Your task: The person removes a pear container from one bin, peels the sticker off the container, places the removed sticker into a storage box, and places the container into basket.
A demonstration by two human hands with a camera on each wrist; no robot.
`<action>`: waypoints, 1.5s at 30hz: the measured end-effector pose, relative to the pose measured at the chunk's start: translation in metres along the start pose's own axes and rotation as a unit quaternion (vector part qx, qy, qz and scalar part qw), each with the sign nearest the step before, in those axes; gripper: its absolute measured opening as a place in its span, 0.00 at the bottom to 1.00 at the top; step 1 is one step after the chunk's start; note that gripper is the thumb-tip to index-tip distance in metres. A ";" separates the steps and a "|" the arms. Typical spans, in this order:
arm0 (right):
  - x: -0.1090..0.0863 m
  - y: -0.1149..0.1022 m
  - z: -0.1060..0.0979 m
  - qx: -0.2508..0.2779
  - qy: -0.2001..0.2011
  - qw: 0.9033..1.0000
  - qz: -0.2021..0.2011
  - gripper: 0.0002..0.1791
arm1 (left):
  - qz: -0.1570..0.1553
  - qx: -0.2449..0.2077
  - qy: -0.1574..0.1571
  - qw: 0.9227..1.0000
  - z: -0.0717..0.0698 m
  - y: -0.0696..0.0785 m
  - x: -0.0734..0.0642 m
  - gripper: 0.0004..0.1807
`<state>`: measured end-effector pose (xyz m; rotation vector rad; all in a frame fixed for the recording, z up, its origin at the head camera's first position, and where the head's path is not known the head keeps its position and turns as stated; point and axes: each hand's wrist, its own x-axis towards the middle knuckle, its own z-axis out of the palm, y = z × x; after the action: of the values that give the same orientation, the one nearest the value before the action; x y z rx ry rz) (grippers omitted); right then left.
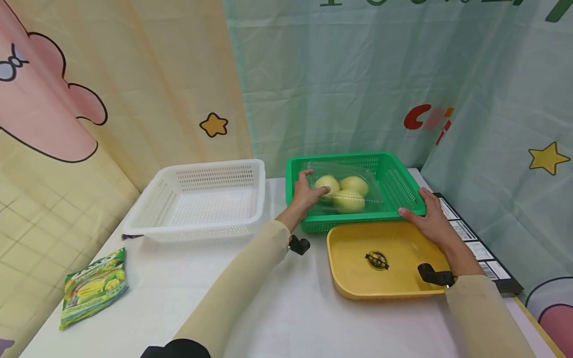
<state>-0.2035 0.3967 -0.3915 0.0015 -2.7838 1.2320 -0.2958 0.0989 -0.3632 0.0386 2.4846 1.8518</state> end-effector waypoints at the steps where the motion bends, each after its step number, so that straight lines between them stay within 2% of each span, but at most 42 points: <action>1: 0.000 0.000 0.000 0.000 0.000 1.000 0.000 0.50 | 0.000 0.007 0.001 1.000 0.001 0.000 0.000 0.37; 6: 0.000 0.000 0.000 0.004 -0.001 1.000 -0.001 0.50 | -0.015 0.039 0.001 0.999 0.002 0.002 -0.002 0.40; 12: 0.000 0.001 0.001 0.004 0.001 1.000 -0.002 0.50 | -0.032 0.062 -0.015 0.997 0.002 0.002 -0.004 0.43; 22: 0.001 0.000 0.000 0.008 -0.002 1.000 -0.002 0.50 | -0.053 0.075 -0.013 0.996 0.001 0.003 -0.004 0.43; 32: 0.001 0.002 0.000 0.010 -0.002 1.000 -0.002 0.50 | -0.058 0.082 -0.015 0.995 0.002 0.002 -0.003 0.43; 37: 0.002 0.001 0.000 0.012 -0.003 1.000 -0.001 0.50 | -0.049 0.083 0.006 0.995 0.004 0.002 -0.002 0.43; 45: 0.000 0.000 0.000 0.009 -0.003 1.000 0.004 0.50 | -0.004 0.059 0.032 0.998 0.003 0.002 -0.003 0.38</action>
<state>-0.2036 0.3971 -0.3915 -0.0055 -2.7820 1.2602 -0.2926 0.1024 -0.3618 -0.0267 2.6308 1.7283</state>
